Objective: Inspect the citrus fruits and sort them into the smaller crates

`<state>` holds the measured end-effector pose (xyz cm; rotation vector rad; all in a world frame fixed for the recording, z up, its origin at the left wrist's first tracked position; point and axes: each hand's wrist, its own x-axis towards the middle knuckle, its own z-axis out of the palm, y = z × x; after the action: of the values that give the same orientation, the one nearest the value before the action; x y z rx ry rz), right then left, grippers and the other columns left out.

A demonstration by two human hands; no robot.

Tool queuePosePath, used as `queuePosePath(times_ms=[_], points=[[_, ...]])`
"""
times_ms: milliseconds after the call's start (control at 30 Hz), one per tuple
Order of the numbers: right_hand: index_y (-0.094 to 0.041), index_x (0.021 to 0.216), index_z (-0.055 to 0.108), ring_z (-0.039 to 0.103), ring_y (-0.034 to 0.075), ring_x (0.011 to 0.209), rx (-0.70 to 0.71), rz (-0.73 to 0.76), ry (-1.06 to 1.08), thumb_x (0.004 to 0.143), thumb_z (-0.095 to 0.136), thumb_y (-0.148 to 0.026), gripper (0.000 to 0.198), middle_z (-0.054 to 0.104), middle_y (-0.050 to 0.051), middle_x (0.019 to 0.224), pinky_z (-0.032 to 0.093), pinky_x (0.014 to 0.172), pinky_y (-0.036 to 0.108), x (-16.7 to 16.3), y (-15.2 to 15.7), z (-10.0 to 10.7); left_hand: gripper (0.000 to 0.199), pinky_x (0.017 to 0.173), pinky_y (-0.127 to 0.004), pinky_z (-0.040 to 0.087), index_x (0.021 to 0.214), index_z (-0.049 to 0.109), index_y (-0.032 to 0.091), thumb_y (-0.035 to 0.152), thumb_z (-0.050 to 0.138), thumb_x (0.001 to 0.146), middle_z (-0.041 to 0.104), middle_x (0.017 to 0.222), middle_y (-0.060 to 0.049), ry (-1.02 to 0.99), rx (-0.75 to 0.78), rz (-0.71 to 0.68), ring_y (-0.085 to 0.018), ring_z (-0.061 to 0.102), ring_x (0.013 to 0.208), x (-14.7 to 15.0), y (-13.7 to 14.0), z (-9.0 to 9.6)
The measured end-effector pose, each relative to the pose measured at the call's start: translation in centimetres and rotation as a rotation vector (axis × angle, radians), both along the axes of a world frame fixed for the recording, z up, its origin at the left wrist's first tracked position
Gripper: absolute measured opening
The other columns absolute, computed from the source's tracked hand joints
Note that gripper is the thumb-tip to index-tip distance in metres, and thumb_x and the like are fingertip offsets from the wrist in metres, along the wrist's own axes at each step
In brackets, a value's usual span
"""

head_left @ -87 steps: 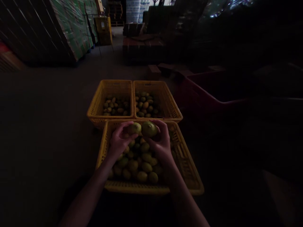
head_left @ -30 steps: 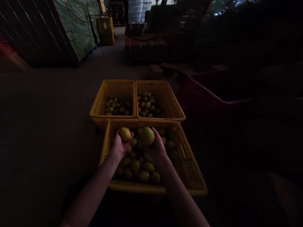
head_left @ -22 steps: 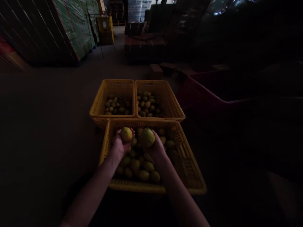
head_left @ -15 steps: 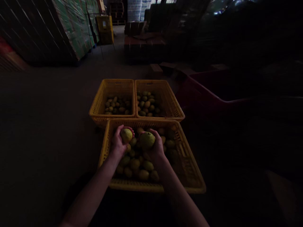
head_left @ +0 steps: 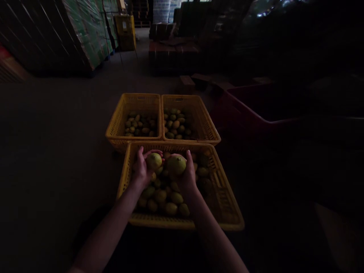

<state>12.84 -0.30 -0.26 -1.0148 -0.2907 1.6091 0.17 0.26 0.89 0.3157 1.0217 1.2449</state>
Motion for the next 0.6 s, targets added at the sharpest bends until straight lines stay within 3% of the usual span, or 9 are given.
queuePosePath(times_ms=[133, 233, 367, 500, 600], points=[[-0.016, 0.078, 0.065, 0.067, 0.018, 0.063, -0.169, -0.016, 0.253, 0.085, 0.052, -0.037, 0.025, 0.07, 0.004, 0.067, 0.059, 0.068, 0.033, 0.9, 1.1, -0.7, 0.039, 0.082, -0.037, 0.057, 0.098, 0.065, 0.012, 0.036, 0.034, 0.093, 0.071, 0.083, -0.011, -0.234, -0.122, 0.015, -0.024, 0.069, 0.092, 0.0, 0.3, 0.1], [-0.014, 0.086, 0.064, 0.07, 0.022, 0.071, -0.201, -0.056, 0.387, 0.088, 0.048, -0.028, 0.022, 0.072, 0.008, 0.072, 0.06, 0.072, 0.04, 1.6, 1.5, -0.4, 0.033, 0.082, -0.033, 0.058, 0.112, 0.06, 0.009, 0.028, 0.039, 0.094, 0.071, 0.092, -0.013, -0.306, -0.125, 0.025, -0.022, 0.069, 0.095, 0.0, 0.4, 0.0], [-0.014, 0.092, 0.063, 0.07, 0.021, 0.07, -0.175, -0.066, 0.4, 0.089, 0.051, -0.033, 0.023, 0.073, 0.007, 0.073, 0.061, 0.066, 0.037, 1.7, 1.3, 0.4, 0.039, 0.07, -0.024, 0.059, 0.121, 0.056, 0.008, 0.035, 0.04, 0.097, 0.071, 0.088, -0.011, -0.362, -0.148, 0.034, -0.019, 0.071, 0.084, -0.1, 0.6, -0.1], [-0.018, 0.083, 0.063, 0.067, 0.017, 0.057, -0.2, -0.052, 0.409, 0.084, 0.059, -0.035, 0.017, 0.07, 0.001, 0.064, 0.056, 0.049, 0.026, 1.3, 0.8, 0.7, 0.045, 0.053, -0.02, 0.056, 0.123, 0.057, 0.01, 0.042, 0.037, 0.097, 0.069, 0.075, -0.009, -0.418, -0.189, -0.068, -0.015, 0.067, 0.06, -0.3, 0.3, 0.1], [-0.018, 0.078, 0.062, 0.066, 0.017, 0.057, -0.2, -0.024, 0.463, 0.081, 0.059, -0.036, 0.019, 0.069, 0.003, 0.063, 0.055, 0.049, 0.027, 1.0, 0.5, 0.4, 0.048, 0.055, -0.019, 0.057, 0.121, 0.058, 0.01, 0.044, 0.034, 0.097, 0.067, 0.073, -0.009, -0.484, -0.148, -0.11, -0.014, 0.066, 0.061, -0.2, -0.2, 0.4]])
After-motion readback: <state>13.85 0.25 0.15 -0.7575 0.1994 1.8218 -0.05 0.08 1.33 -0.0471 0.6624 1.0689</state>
